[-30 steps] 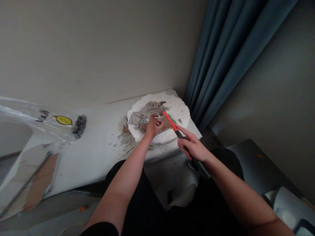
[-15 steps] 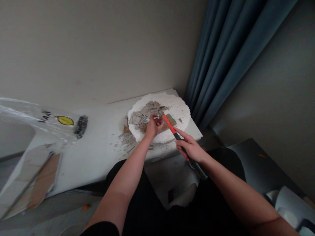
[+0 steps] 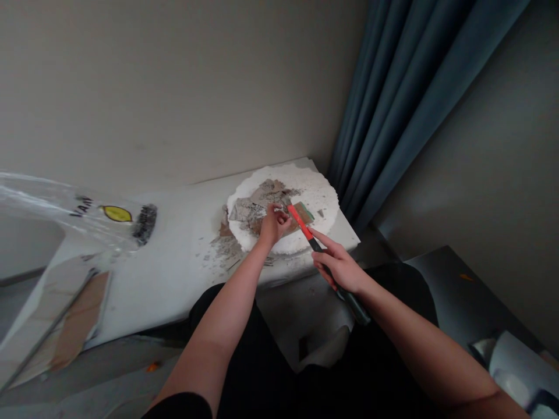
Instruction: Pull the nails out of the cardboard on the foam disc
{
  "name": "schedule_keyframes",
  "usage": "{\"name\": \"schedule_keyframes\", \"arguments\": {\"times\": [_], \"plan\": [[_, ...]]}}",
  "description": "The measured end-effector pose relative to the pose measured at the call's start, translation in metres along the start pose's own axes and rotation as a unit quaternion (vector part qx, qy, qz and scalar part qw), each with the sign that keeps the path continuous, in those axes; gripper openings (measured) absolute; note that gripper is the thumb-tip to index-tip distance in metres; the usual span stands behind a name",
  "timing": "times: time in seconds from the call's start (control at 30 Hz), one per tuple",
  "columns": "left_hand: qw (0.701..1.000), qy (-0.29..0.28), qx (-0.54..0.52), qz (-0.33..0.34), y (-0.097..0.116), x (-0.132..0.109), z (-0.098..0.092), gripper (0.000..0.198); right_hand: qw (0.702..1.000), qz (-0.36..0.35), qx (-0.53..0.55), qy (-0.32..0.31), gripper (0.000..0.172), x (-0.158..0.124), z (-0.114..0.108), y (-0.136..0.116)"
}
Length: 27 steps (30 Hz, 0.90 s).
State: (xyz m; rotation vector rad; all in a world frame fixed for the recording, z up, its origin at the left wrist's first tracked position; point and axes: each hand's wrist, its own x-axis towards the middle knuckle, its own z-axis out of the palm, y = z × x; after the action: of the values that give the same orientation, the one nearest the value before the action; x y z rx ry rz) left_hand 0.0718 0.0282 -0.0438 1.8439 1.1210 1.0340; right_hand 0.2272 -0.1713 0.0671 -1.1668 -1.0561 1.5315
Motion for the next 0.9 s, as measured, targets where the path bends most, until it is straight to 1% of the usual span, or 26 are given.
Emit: {"name": "schedule_keyframes", "arguments": {"times": [0.13,0.27,0.47,0.6,0.8,0.9], "plan": [[1.0,0.001,-0.007,0.004,-0.002,0.0002,0.0013,0.047,1.0,0.006,0.0,0.003,0.073,-0.0011,-0.0013,-0.0023],[0.999,-0.015,-0.032,-0.008,-0.0025,-0.0004,0.0012,0.05,1.0,-0.024,-0.003,0.006,0.075,-0.0023,-0.0049,-0.0049],[1.0,0.007,-0.009,0.023,-0.0032,-0.0011,0.0019,0.057,1.0,0.001,-0.015,-0.005,0.073,0.0006,-0.0074,-0.0023],[0.999,-0.005,-0.038,0.028,-0.0037,-0.0003,0.0029,0.059,1.0,-0.024,-0.003,0.0,0.074,0.0008,-0.007,-0.0025],[0.999,-0.01,0.014,0.029,-0.0006,-0.0017,0.0002,0.061,1.0,0.017,-0.018,0.01,0.074,0.004,-0.0079,0.0023],[0.998,-0.015,0.003,0.056,-0.0008,-0.0029,-0.0001,0.062,1.0,0.005,-0.008,0.017,0.074,0.0039,-0.0089,0.0023]]}}
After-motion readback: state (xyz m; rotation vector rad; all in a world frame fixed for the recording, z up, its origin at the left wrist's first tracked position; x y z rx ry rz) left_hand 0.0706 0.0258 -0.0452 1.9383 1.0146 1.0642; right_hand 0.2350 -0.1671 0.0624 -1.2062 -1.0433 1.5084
